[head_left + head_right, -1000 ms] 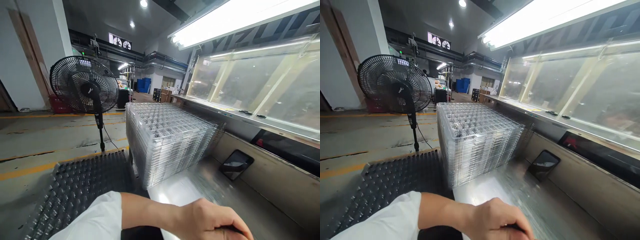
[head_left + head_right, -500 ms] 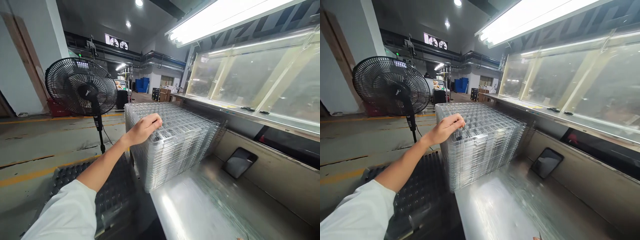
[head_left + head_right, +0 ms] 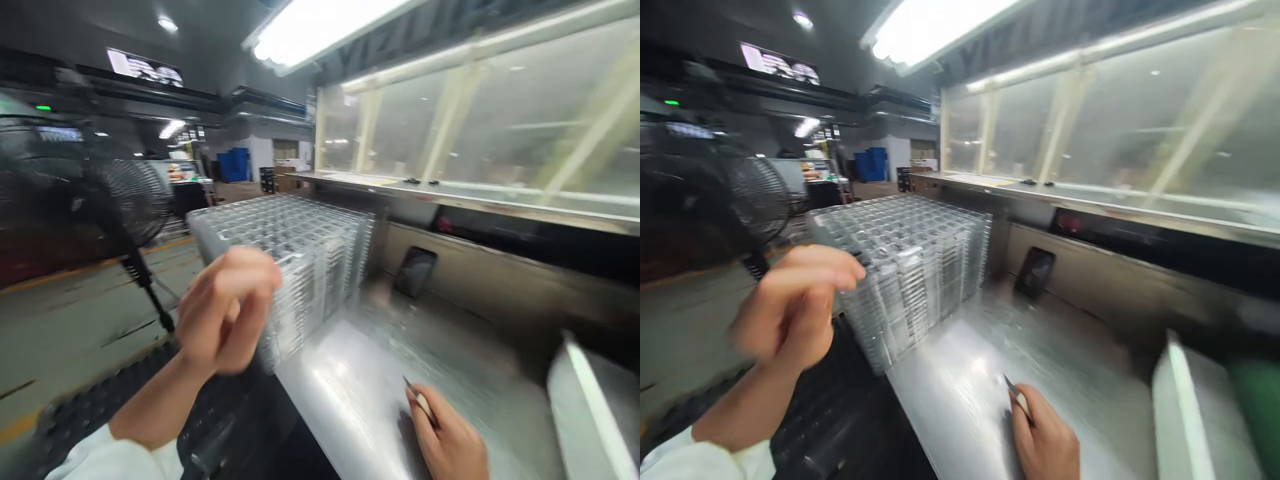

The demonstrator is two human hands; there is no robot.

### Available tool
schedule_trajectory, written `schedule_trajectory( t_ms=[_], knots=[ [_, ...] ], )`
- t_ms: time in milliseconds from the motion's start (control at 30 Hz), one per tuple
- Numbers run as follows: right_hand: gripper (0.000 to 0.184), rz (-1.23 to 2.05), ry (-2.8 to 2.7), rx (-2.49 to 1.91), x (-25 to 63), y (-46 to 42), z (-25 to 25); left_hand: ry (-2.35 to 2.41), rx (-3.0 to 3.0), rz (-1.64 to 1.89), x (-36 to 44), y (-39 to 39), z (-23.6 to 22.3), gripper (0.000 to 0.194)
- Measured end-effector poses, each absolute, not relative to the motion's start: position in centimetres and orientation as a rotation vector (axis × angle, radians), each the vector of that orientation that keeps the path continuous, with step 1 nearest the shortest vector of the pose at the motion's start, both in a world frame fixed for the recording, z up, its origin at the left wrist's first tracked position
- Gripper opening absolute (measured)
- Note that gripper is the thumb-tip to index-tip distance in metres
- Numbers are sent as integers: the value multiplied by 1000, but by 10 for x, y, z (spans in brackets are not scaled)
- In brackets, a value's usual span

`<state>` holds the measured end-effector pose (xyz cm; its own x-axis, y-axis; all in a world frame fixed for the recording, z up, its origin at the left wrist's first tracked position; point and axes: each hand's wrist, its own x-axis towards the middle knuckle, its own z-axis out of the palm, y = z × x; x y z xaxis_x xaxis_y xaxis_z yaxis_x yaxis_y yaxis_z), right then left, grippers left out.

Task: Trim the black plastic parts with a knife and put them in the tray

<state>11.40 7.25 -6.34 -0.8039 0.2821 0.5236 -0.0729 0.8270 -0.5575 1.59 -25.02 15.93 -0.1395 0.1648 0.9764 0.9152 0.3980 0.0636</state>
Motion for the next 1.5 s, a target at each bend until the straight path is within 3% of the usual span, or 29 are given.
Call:
schedule_trajectory(
  t_ms=[167,367,800,1000,1500],
  knots=[
    [29,619,-2543,-108,118,64,-51,-1393,-1607,-752,43,-171,126,17],
    [27,555,-2559,-99,127,63,-49,-1310,-1674,-787,40,-101,103,17],
    [38,730,-2648,-193,119,68,-60,-1843,-800,-281,-27,-280,118,48],
    [42,699,-2662,-265,117,66,-58,-1902,-738,-376,-30,-286,107,32],
    [39,711,-2692,-262,118,68,-62,-1867,-724,-444,-29,-296,91,37]
  ],
)
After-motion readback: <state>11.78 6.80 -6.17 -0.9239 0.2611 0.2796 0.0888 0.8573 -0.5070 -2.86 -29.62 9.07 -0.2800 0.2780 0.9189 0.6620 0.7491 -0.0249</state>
